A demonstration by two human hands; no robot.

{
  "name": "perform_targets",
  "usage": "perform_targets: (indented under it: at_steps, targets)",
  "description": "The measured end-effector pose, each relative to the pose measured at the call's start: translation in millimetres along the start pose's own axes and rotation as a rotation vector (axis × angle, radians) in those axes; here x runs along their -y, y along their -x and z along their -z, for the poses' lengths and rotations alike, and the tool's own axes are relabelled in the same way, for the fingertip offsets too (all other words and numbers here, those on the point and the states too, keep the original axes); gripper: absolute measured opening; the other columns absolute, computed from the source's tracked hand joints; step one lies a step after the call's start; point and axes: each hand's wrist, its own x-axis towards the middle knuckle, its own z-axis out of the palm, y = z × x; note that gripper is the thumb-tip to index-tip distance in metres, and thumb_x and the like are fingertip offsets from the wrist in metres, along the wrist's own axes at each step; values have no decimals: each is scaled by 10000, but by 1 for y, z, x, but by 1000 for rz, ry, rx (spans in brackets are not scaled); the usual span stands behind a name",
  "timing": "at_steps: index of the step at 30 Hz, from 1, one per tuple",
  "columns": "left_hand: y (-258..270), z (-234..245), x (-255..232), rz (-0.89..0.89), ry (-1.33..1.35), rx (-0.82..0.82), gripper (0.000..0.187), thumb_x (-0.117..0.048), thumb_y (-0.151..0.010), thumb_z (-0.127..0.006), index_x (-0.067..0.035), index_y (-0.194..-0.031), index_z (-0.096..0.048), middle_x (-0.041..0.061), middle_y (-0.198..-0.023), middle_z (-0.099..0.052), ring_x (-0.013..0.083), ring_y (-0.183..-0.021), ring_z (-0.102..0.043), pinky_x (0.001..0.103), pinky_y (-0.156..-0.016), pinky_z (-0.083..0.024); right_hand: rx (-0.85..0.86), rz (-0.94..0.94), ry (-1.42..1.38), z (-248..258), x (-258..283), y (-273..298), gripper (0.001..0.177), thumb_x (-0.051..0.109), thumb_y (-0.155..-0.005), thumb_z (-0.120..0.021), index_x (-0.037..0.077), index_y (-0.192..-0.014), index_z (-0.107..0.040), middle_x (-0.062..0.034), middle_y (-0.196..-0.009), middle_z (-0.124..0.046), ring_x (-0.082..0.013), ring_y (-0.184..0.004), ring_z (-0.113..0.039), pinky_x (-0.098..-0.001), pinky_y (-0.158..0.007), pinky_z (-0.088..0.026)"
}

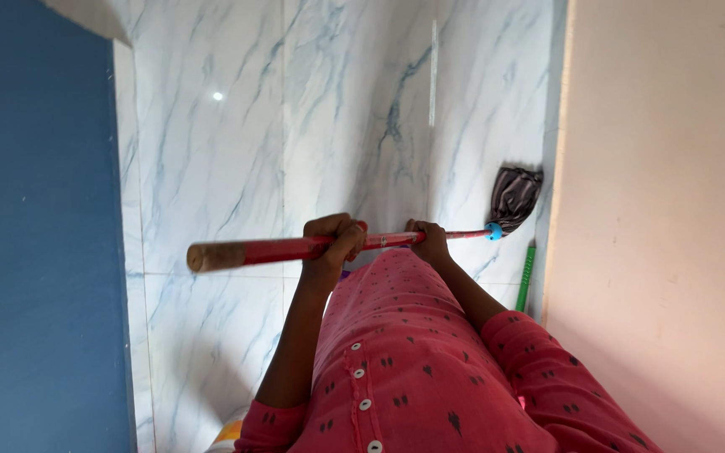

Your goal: The person is using a mop by hand to clean a tiled floor, moving the mop head back and forth while walking backward.

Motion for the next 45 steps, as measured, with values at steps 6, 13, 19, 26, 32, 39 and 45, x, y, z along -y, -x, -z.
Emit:
perform_targets:
  at_steps: [6, 13, 19, 26, 32, 39, 45]
  targets:
    - [60, 68, -50, -91, -155, -252, 207, 17, -887, -567, -8, -694, -639, 9, -565, -507, 66, -504, -424, 250, -487, -333, 50, 281, 202, -85, 51, -28, 193, 147, -699, -796, 56, -743, -631, -156, -670, -666, -308, -633, -676, -400, -613, -526]
    - [137, 160, -99, -464, -40, -517, 258, 87, -857, -546, -47, -638, -527, 12, -559, -426, 120, -499, -404, 295, -541, -349, 113, 618, 223, -224, 153, -61, 270, 173, -658, -853, 82, -672, -599, -124, -706, -658, -370, -739, -640, -472, -759, -515]
    - [214, 195, -157, -674, -389, -923, 329, 28, -888, -462, -133, -615, -371, -15, -489, -305, 104, -388, -313, 306, -412, -284, 530, 740, 106, -344, 257, -12, 171, 112, -621, -758, 76, -666, -598, -124, -671, -652, -332, -712, -661, -451, -654, -508]
    - [276, 216, -163, -819, -264, -1230, 408, 18, -934, -479, -156, -616, -291, 25, -509, -293, 118, -374, -247, 325, -418, -259, 877, 816, 102, -361, 307, 69, 223, 209, -770, -808, 72, -869, -661, -119, -757, -682, -298, -844, -671, -413, -713, -521]
    - [270, 231, -139, -686, -76, -1278, 388, -69, -941, -475, -177, -625, -277, 6, -507, -285, 108, -392, -201, 321, -455, -230, 918, 692, 257, -334, 270, 66, 282, 187, -752, -789, 66, -994, -706, -119, -807, -716, -290, -906, -694, -427, -806, -530]
    - [195, 194, -73, -497, 136, -1245, 370, -94, -896, -529, -167, -614, -301, -20, -500, -298, 110, -413, -207, 311, -434, -218, 618, 601, 383, -254, 168, 8, 258, 173, -726, -763, 76, -963, -735, -156, -827, -728, -335, -882, -708, -446, -810, -541]
    - [129, 131, -7, -345, 181, -990, 290, -36, -882, -492, -117, -631, -370, -4, -508, -313, 109, -444, -240, 305, -475, -258, 376, 493, 360, -153, 67, -11, 112, 177, -732, -776, 95, -773, -712, -140, -777, -718, -341, -864, -689, -477, -792, -525]
